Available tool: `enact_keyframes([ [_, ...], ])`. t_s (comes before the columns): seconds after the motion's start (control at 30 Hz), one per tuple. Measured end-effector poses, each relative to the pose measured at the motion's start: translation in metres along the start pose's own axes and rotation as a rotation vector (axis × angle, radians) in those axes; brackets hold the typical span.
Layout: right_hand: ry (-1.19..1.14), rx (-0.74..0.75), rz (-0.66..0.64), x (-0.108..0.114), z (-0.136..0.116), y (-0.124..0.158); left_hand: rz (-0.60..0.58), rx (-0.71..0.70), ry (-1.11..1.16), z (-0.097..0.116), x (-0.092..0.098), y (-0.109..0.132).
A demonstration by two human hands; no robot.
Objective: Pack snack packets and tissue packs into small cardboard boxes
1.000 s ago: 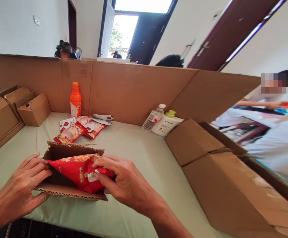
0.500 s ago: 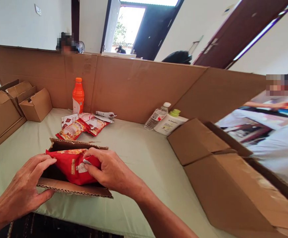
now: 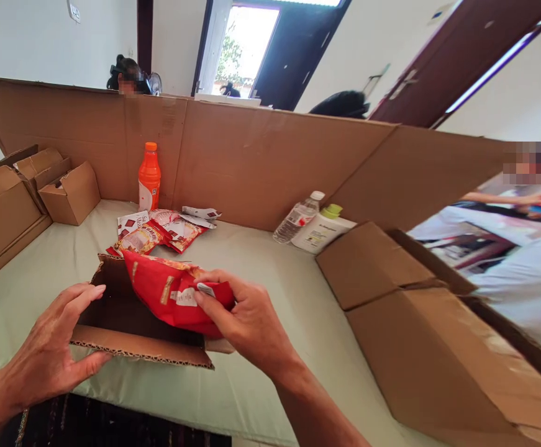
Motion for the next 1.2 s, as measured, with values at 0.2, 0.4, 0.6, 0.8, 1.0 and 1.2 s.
enact_keyframes([
  [0.2,-0.08,0.061,-0.041,-0.005,-0.008,0.003,0.012,0.034,0.04,-0.003,-0.002,0.001],
  [0.4,-0.281,-0.068,0.026,-0.023,0.004,-0.003,0.0,0.071,0.073,-0.004,-0.002,0.001],
  [0.6,-0.2,-0.05,-0.174,-0.045,0.005,0.003,-0.012,0.088,0.093,-0.006,-0.003,0.003],
  [0.8,-0.137,0.062,-0.33,-0.046,-0.003,0.002,-0.012,0.085,0.109,-0.006,-0.003,0.002],
  [1.0,0.105,0.126,-0.586,-0.055,-0.008,0.005,-0.041,0.015,0.07,-0.002,-0.001,0.001],
  [1.2,0.242,0.097,-0.794,-0.067,-0.013,0.006,-0.031,0.007,0.082,0.0,0.001,0.0],
])
Point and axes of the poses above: each hand's wrist, its own y-axis away from the middle knuckle, its own x-axis out of the back of the hand, z = x × y, the point moved 5 cm from there along -y, towards the middle knuckle, and after that the axes turned 8 degrees about -y, right-handed, at the moved point
